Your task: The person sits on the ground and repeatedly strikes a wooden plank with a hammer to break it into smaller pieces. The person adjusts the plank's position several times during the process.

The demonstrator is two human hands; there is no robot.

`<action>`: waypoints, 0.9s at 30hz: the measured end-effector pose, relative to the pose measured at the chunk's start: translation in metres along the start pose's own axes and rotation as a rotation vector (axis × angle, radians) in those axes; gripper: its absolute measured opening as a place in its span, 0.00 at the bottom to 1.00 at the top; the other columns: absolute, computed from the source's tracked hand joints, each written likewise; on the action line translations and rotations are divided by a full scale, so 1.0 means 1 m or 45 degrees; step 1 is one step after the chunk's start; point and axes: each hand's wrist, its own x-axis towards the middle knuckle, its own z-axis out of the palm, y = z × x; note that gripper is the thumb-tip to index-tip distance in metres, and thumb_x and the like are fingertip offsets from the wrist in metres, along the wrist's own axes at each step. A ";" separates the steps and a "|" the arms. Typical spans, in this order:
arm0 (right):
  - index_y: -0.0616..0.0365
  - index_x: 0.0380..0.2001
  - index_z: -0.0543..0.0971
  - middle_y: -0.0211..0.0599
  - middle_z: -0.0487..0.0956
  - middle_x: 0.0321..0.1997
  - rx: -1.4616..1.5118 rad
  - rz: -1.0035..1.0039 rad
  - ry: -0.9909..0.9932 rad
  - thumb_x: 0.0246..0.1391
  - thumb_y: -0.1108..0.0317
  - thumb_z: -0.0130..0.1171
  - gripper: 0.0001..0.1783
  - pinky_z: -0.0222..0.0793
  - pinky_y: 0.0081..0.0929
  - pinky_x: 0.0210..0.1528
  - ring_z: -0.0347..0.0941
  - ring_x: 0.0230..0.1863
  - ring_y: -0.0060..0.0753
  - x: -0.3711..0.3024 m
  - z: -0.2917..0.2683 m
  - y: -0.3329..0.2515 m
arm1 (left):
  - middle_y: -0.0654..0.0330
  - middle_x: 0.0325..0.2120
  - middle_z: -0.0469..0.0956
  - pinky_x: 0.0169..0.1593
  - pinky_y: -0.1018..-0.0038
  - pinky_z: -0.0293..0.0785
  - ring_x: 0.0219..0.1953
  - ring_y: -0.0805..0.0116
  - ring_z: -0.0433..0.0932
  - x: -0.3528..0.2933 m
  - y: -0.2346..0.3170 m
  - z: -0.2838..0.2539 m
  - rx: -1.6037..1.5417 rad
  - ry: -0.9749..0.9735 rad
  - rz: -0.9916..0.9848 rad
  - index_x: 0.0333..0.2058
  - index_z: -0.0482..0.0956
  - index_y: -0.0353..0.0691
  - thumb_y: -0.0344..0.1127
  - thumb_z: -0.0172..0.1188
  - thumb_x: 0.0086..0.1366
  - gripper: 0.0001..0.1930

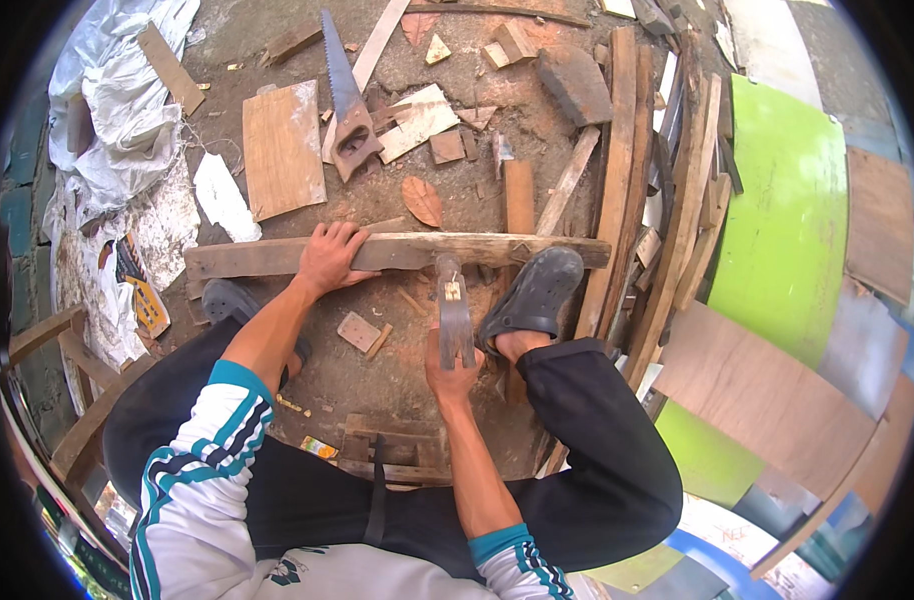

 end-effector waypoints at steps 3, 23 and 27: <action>0.63 0.21 0.78 0.50 0.74 0.17 -0.163 -0.259 0.043 0.54 0.66 0.64 0.13 0.65 0.35 0.22 0.73 0.17 0.41 -0.003 0.009 0.032 | 0.59 0.42 0.72 0.47 0.63 0.66 0.47 0.61 0.71 0.005 0.004 -0.003 -0.012 0.000 0.014 0.52 0.75 0.44 0.69 0.65 0.52 0.39; 0.64 0.23 0.76 0.33 0.72 0.17 0.185 0.828 -0.148 0.59 0.60 0.61 0.18 0.66 0.34 0.29 0.69 0.21 0.28 0.012 -0.003 0.033 | 0.59 0.43 0.73 0.47 0.63 0.67 0.46 0.59 0.73 -0.001 0.003 -0.004 0.007 -0.009 -0.037 0.52 0.76 0.43 0.67 0.68 0.50 0.40; 0.64 0.23 0.75 0.28 0.70 0.17 0.317 0.612 0.004 0.61 0.59 0.60 0.19 0.66 0.36 0.30 0.67 0.22 0.28 0.009 0.007 0.030 | 0.59 0.43 0.73 0.47 0.63 0.67 0.45 0.59 0.73 0.002 0.004 -0.003 -0.010 0.010 -0.011 0.53 0.76 0.43 0.67 0.68 0.50 0.40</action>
